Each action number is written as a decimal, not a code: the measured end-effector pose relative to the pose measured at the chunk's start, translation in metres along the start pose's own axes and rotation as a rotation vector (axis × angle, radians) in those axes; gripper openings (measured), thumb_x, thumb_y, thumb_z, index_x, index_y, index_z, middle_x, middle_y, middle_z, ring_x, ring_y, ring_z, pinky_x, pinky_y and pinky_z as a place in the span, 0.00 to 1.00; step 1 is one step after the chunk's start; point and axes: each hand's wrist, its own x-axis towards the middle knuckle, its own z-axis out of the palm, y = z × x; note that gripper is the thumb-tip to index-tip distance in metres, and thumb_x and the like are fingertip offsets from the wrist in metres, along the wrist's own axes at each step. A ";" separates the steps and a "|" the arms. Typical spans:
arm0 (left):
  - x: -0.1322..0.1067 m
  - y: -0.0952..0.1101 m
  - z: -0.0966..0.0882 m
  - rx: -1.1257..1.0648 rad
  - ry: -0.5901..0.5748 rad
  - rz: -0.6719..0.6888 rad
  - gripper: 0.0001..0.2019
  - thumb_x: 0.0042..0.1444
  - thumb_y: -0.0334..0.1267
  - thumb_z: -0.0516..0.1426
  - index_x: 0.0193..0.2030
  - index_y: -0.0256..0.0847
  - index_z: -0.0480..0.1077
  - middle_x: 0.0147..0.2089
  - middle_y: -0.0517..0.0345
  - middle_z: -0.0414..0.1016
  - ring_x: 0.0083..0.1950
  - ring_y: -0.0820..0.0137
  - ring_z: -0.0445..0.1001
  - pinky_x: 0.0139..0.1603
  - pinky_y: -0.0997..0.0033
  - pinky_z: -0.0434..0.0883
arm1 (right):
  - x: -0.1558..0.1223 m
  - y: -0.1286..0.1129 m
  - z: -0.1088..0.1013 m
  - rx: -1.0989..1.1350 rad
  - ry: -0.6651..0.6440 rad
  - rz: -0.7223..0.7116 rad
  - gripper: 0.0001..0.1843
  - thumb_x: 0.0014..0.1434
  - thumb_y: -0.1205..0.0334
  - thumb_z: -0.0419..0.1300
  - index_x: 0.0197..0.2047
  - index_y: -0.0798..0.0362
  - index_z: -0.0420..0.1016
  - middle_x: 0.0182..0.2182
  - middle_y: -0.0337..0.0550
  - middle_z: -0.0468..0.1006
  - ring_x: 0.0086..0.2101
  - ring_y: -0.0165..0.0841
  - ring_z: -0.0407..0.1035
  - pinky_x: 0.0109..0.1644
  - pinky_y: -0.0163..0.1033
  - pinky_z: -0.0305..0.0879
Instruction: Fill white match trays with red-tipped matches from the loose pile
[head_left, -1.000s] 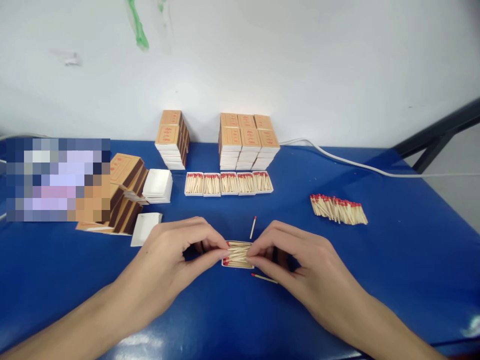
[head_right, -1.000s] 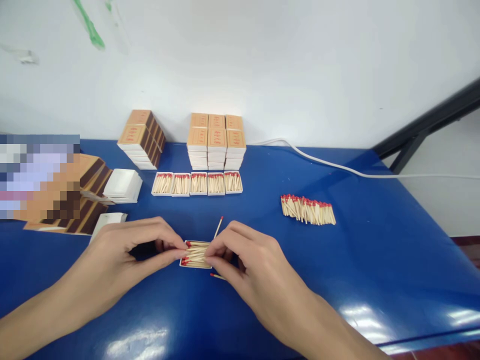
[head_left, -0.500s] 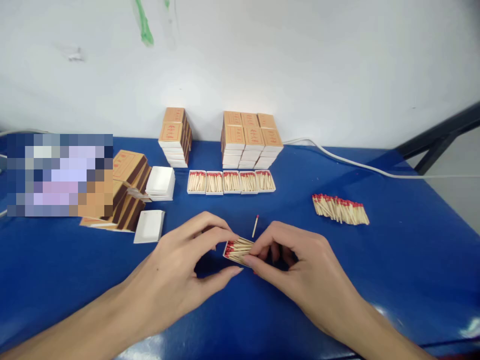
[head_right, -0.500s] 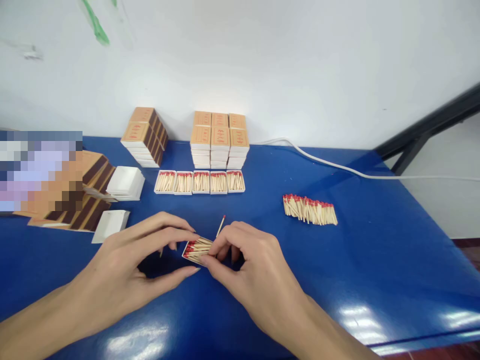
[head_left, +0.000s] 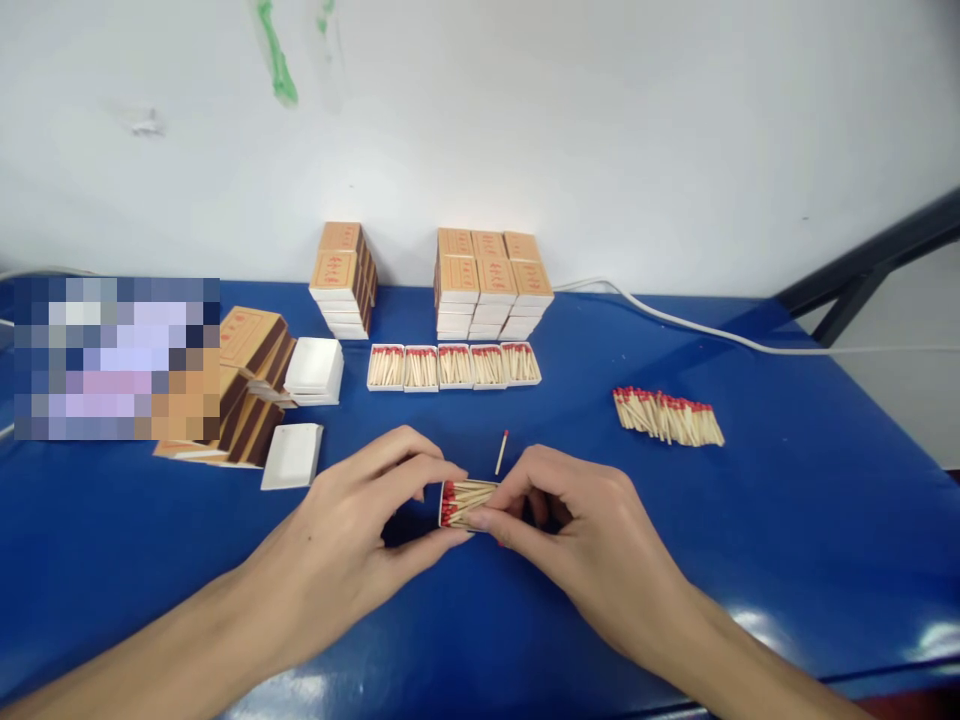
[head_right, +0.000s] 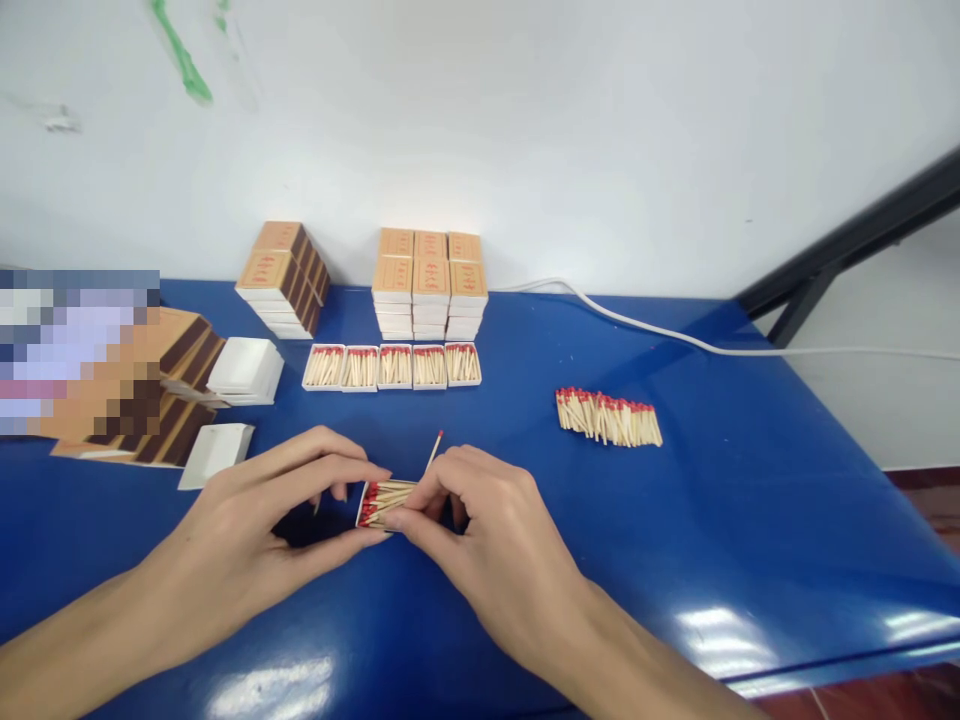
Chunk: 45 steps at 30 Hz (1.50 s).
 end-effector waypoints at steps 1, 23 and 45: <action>0.000 0.000 0.000 0.001 0.000 0.001 0.10 0.76 0.39 0.67 0.61 0.52 0.79 0.56 0.61 0.79 0.46 0.73 0.78 0.52 0.72 0.80 | 0.000 0.000 0.000 -0.001 0.006 0.002 0.14 0.67 0.64 0.79 0.32 0.47 0.83 0.28 0.29 0.83 0.26 0.25 0.67 0.30 0.34 0.60; 0.002 0.004 -0.003 -0.009 -0.041 0.002 0.12 0.81 0.38 0.61 0.64 0.56 0.81 0.56 0.62 0.77 0.45 0.77 0.79 0.46 0.76 0.76 | -0.010 0.012 -0.036 -0.338 0.192 0.048 0.02 0.73 0.54 0.74 0.46 0.39 0.88 0.35 0.32 0.81 0.28 0.30 0.67 0.31 0.39 0.63; 0.002 -0.001 -0.007 -0.004 -0.085 0.030 0.25 0.75 0.34 0.67 0.73 0.58 0.74 0.61 0.60 0.81 0.55 0.71 0.84 0.59 0.71 0.81 | 0.018 -0.002 -0.020 -0.383 0.074 0.130 0.04 0.76 0.62 0.69 0.45 0.46 0.84 0.38 0.37 0.88 0.39 0.38 0.82 0.44 0.44 0.74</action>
